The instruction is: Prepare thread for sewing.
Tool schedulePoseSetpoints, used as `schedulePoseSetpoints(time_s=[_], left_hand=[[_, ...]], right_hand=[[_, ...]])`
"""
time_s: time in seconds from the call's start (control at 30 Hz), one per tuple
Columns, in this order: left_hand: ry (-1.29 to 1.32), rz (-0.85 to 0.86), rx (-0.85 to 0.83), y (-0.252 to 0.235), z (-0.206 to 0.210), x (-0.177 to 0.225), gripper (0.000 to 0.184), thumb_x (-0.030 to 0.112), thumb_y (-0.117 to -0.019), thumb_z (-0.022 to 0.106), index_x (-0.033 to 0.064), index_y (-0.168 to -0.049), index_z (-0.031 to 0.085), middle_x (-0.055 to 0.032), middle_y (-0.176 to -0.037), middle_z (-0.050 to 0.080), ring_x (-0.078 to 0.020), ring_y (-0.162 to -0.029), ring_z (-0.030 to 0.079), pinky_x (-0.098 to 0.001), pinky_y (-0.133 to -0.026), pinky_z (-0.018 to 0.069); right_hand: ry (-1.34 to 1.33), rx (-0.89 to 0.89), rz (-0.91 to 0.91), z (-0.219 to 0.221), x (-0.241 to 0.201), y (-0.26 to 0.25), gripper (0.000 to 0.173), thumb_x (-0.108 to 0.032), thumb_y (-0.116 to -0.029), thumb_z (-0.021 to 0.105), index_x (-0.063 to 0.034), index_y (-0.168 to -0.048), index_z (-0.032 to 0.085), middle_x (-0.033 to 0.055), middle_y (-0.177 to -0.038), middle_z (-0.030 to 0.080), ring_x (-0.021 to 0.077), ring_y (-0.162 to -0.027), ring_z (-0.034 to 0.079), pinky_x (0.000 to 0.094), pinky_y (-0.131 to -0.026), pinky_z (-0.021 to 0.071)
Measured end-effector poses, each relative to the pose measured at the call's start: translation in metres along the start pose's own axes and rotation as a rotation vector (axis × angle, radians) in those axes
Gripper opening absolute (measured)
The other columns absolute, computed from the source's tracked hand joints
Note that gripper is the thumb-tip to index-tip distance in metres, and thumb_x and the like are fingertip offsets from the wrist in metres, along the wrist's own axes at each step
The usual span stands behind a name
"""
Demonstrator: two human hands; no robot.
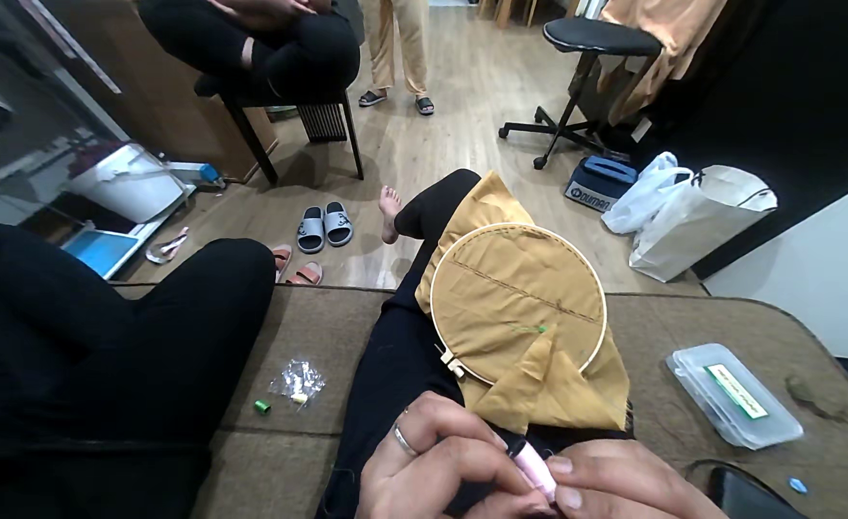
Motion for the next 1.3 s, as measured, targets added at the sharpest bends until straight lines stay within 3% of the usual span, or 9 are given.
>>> schedulePoseSetpoints(time_s=[0.27,0.57,0.7,0.8,0.9,0.97,1.1,1.2,1.3], left_hand=[[0.069,-0.057,-0.131,0.001,0.009,-0.005,0.023,0.028,-0.1053,0.057,0.0070,-0.095,0.055,-0.0060,-0.102,0.054,-0.0024,-0.097,0.057,-0.0119,-0.089,0.0464],[-0.272,0.039,-0.089,0.004,0.013,0.003,0.020,0.021,-0.1075,0.050,0.0095,-0.092,0.054,-0.0063,-0.099,0.054,-0.0100,-0.098,0.055,-0.0144,-0.094,0.0437],[-0.135,0.041,-0.143,0.006,0.019,0.009,0.018,0.016,-0.1066,0.049,0.0077,-0.091,0.053,-0.0091,-0.099,0.055,-0.0124,-0.097,0.056,-0.0159,-0.094,0.0447],[-0.042,0.024,-0.057,0.005,0.013,0.008,0.018,0.022,-0.1051,0.057,0.0084,-0.093,0.056,-0.0057,-0.102,0.056,-0.0070,-0.100,0.059,-0.0158,-0.094,0.0486],[0.080,-0.087,0.036,0.003,0.005,-0.005,0.020,0.030,-0.1037,0.060,0.0130,-0.113,0.062,0.0014,-0.118,0.061,-0.0007,-0.108,0.062,-0.0160,-0.091,0.0536],[0.187,-0.128,-0.008,0.003,0.006,-0.015,0.030,0.031,-0.1036,0.059,0.0107,-0.125,0.064,-0.0013,-0.124,0.067,-0.0036,-0.107,0.065,-0.0196,-0.089,0.0565],[0.398,-0.181,-0.075,0.001,0.009,-0.022,0.022,0.024,-0.1019,0.061,0.0059,-0.113,0.069,-0.0009,-0.106,0.070,-0.0014,-0.099,0.066,-0.0169,-0.087,0.0555],[0.478,-0.235,-0.083,0.000,0.007,-0.023,0.021,0.023,-0.1014,0.063,0.0063,-0.111,0.070,0.0014,-0.104,0.070,0.0005,-0.095,0.066,-0.0156,-0.084,0.0561],[0.482,-0.248,-0.083,0.002,0.006,-0.025,0.021,0.022,-0.1000,0.065,0.0064,-0.112,0.071,0.0023,-0.104,0.069,0.0019,-0.095,0.065,-0.0145,-0.084,0.0559]], right_hand=[[0.095,-0.017,-0.086,0.003,-0.008,0.002,0.010,-0.003,-0.0954,0.068,-0.0030,-0.104,0.062,0.0098,-0.106,0.064,0.0145,-0.106,0.064,0.0220,-0.100,0.0503],[0.284,-0.023,-0.060,0.011,-0.010,0.004,0.009,-0.006,-0.0945,0.070,-0.0011,-0.100,0.066,0.0116,-0.097,0.065,0.0162,-0.096,0.065,0.0202,-0.095,0.0512],[0.407,0.054,0.034,0.010,0.003,0.000,0.009,-0.009,-0.0924,0.073,-0.0037,-0.097,0.068,0.0078,-0.091,0.066,0.0112,-0.090,0.064,0.0154,-0.087,0.0520],[0.299,0.087,0.066,0.006,0.009,0.000,0.013,-0.009,-0.0899,0.077,-0.0060,-0.096,0.065,0.0038,-0.095,0.067,0.0064,-0.092,0.065,0.0140,-0.087,0.0531],[0.187,0.073,0.024,0.005,0.005,0.000,0.014,-0.006,-0.0908,0.076,-0.0050,-0.098,0.064,0.0044,-0.099,0.065,0.0076,-0.097,0.065,0.0168,-0.091,0.0539],[0.135,0.047,-0.014,0.005,0.002,0.001,0.013,-0.004,-0.0919,0.074,-0.0038,-0.100,0.064,0.0061,-0.102,0.065,0.0098,-0.099,0.066,0.0188,-0.093,0.0540],[0.043,-0.007,-0.015,0.010,0.000,0.000,0.015,-0.006,-0.0922,0.074,-0.0036,-0.101,0.063,0.0077,-0.103,0.066,0.0118,-0.102,0.066,0.0210,-0.096,0.0533],[-0.098,-0.019,0.106,0.008,0.005,-0.003,0.019,-0.017,-0.0953,0.074,-0.0053,-0.106,0.064,0.0046,-0.103,0.070,0.0077,-0.101,0.068,0.0208,-0.091,0.0564],[-0.084,-0.039,0.136,0.003,0.005,-0.008,0.012,-0.013,-0.0983,0.070,-0.0053,-0.108,0.068,0.0037,-0.104,0.069,0.0067,-0.102,0.067,0.0199,-0.092,0.0553]])
Point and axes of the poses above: each hand's wrist, its own y-axis away from the middle knuckle, its own z-axis out of the palm, x = y × z, the point moved 6 cm from there along -y, towards the middle knuckle
